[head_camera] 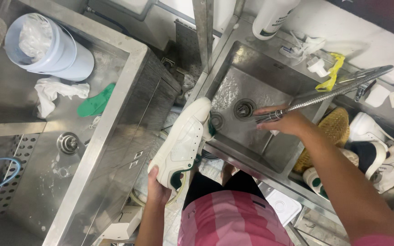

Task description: The person cleans a white sneaker with green accents using a white cloth, a handheld spray bottle, and a hose nozzle. They wipe the upper and sole, spray the sole with liquid, rinse it under running water, and wipe it dry.

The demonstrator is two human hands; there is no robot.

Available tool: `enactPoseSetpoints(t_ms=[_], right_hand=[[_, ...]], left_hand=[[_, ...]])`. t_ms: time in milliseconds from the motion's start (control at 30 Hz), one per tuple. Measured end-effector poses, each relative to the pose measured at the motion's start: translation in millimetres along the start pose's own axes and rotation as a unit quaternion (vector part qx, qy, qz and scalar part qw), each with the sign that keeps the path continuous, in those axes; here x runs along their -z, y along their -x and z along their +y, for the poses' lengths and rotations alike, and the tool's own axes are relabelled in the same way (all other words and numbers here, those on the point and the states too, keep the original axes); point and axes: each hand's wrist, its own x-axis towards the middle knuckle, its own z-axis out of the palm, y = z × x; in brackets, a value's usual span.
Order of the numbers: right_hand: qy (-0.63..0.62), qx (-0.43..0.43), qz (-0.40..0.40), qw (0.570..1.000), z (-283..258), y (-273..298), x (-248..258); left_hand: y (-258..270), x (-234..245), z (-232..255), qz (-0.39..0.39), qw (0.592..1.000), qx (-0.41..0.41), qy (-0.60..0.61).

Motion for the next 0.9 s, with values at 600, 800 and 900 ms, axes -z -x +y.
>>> enactPoseSetpoints(t_ms=[600, 800, 900], right_hand=[[0.023, -0.096, 0.227, 0.969, 26, 55, -50], [-0.078, -0.090, 0.290, 0.950, 72, 76, -49], [-0.249, 0.000, 0.348, 0.904, 123, 69, -36]], left_hand=[[-53, -88, -34, 0.110, 0.990, -0.017, -0.087], [-90, -143, -57, -0.020, 0.918, -0.240, -0.315], [-124, -164, -83, -0.012, 0.937, -0.219, -0.271]])
